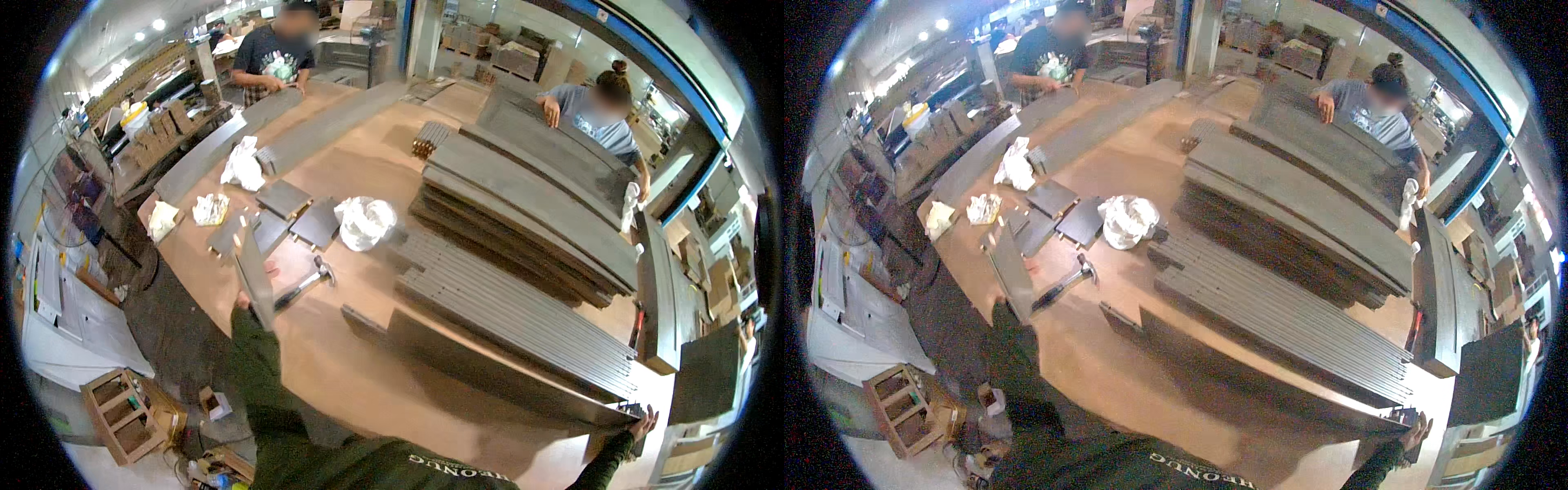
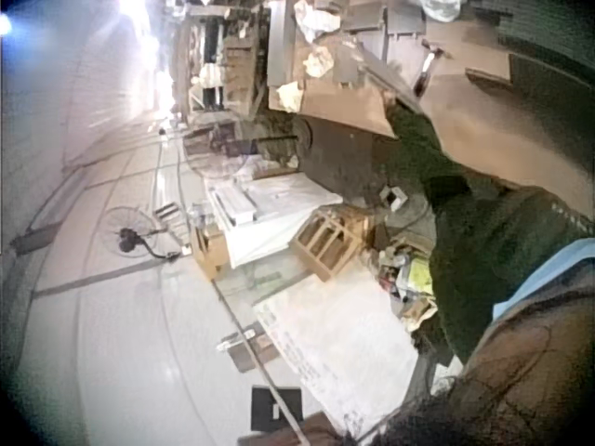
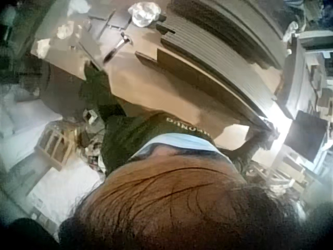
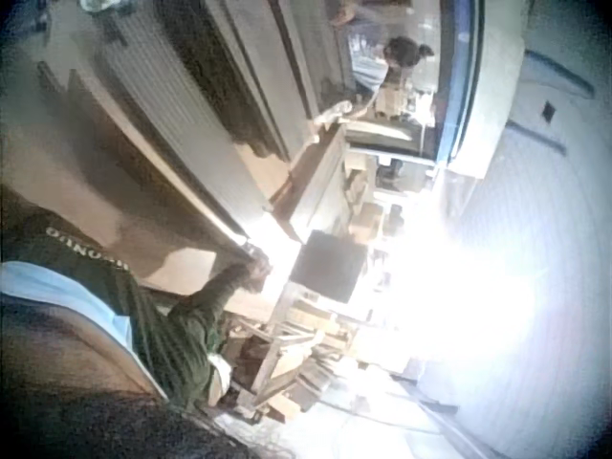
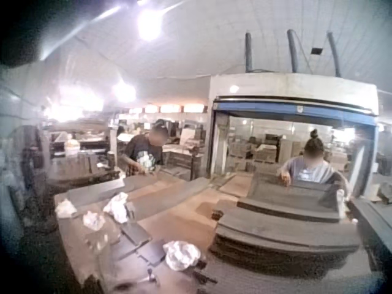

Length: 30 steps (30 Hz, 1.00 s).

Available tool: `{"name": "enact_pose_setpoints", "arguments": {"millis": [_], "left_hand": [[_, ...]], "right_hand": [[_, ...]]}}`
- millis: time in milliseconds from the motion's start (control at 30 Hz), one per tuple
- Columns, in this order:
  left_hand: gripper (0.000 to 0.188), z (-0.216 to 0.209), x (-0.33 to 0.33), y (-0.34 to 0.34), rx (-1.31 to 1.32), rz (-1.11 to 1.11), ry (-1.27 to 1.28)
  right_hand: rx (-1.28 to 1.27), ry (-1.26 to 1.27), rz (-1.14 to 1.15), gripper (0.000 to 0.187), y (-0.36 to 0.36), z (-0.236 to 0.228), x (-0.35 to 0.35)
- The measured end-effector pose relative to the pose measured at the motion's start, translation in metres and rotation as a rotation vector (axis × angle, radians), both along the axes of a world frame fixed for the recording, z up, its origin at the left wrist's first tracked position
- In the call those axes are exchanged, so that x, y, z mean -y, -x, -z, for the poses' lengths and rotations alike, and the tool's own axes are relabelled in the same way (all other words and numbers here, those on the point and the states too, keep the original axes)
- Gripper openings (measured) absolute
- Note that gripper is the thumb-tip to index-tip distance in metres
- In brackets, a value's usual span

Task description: The person picks up, flips, and organizes wood cabinet panels and frame components on a large work table while coworkers perform similar tasks nearby.

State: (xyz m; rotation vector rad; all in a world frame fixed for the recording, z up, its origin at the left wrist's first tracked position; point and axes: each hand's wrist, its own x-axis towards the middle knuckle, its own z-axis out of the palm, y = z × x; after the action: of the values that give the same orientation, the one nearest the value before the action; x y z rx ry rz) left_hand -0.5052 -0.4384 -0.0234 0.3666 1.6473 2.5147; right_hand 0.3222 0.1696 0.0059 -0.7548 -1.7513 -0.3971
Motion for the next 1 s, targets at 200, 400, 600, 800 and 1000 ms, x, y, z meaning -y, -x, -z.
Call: {"name": "enact_pose_setpoints", "arguments": {"millis": [200, 400, 600, 800, 1000], "left_hand": [[0.056, -0.037, -0.137, -0.067, -0.510, 0.619, 0.450], [0.057, -0.047, -0.116, -0.054, -0.367, 0.464, 0.260], [0.062, -0.061, -0.175, -0.065, -0.606, 0.503, 0.168], [0.073, -0.042, -0.176, -0.050, -0.437, 0.532, 0.012], [0.061, -0.060, -0.159, -0.044, -0.374, 0.646, -0.097]], "right_hand": [[0.174, 0.298, 0.259, 0.046, -0.122, -0.001, -0.025], [-0.046, 0.402, 0.237, 0.049, -0.012, -0.035, 0.019], [-0.131, 0.296, 0.164, 0.050, -0.057, -0.028, 0.004], [-0.114, 0.404, 0.216, 0.053, -0.041, -0.024, 0.010], [0.148, 0.097, 0.212, 0.034, -0.021, -0.037, 0.021]]}}
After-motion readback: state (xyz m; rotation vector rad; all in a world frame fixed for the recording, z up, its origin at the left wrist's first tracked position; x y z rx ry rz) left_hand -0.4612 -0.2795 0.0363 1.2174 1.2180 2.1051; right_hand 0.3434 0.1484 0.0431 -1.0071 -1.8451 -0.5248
